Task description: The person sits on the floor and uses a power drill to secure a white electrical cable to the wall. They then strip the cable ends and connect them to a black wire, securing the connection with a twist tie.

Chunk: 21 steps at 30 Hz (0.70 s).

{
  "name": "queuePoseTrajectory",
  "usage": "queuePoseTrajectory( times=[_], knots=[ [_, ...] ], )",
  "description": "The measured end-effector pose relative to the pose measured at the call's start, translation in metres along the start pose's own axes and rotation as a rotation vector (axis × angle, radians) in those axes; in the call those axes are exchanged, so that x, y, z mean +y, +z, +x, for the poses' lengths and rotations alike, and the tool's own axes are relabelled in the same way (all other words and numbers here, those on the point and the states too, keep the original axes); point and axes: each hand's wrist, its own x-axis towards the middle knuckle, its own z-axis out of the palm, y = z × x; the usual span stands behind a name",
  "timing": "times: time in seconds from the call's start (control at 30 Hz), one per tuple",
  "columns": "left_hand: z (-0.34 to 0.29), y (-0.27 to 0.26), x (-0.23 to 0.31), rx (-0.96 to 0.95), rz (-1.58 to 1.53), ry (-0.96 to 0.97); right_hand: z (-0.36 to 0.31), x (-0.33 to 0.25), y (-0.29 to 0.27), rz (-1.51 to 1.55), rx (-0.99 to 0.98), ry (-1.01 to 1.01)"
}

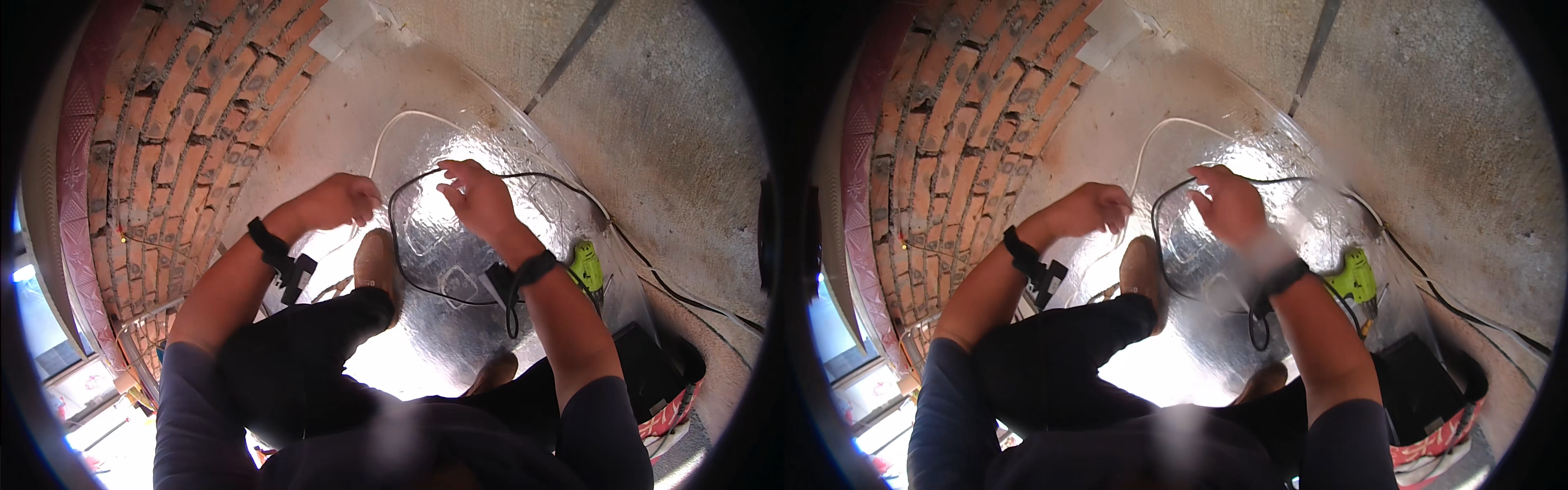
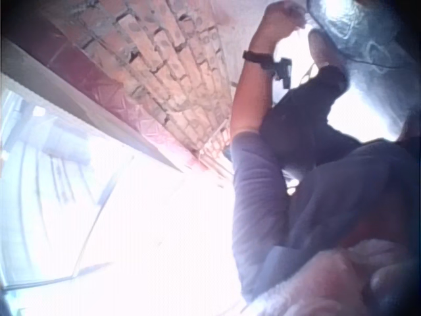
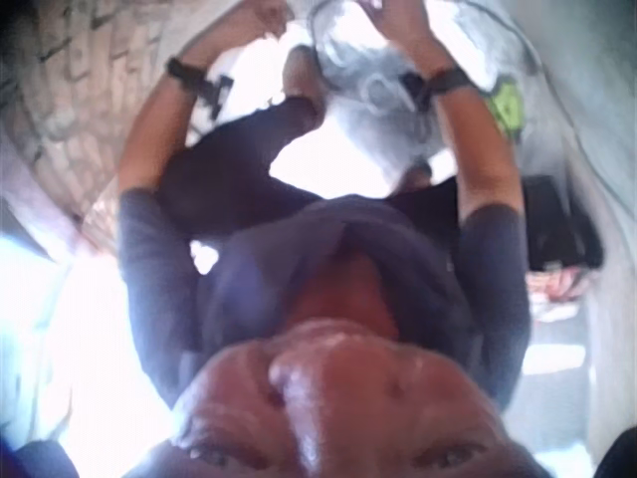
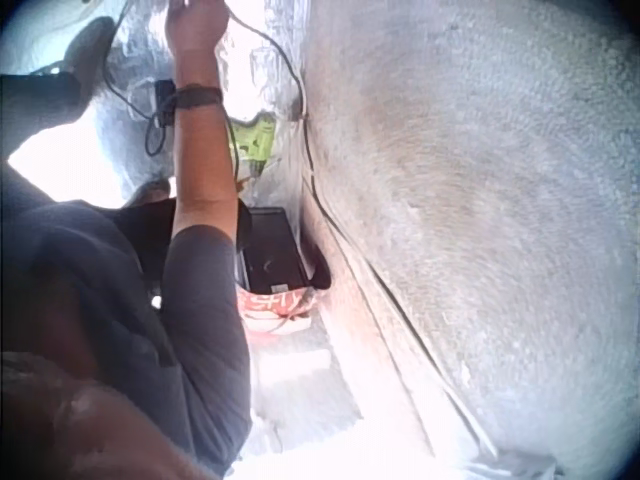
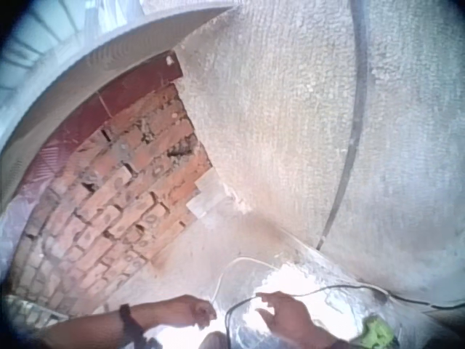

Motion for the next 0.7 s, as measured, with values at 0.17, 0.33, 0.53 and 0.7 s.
queuePoseTrajectory(
  times=[0.17, 0.33, 0.53, 0.7],
  knots=[
    [0.021, 0.013, 0.027, -0.049, 0.657, 0.333, 0.004, -0.036, -0.019, -0.287, 0.106, -0.411],
    [0.036, 0.017, 0.052, 0.013, 0.737, 0.527, -0.015, -0.028, -0.019, -0.211, -0.101, -0.073],
    [0.065, -0.006, 0.040, 0.041, 0.577, 0.477, -0.042, 0.016, -0.005, -0.163, -0.075, 0.136],
    [0.095, -0.064, 0.005, 0.236, 0.403, 0.154, -0.077, 0.080, 0.001, -0.491, -0.306, 0.302]
  ],
)
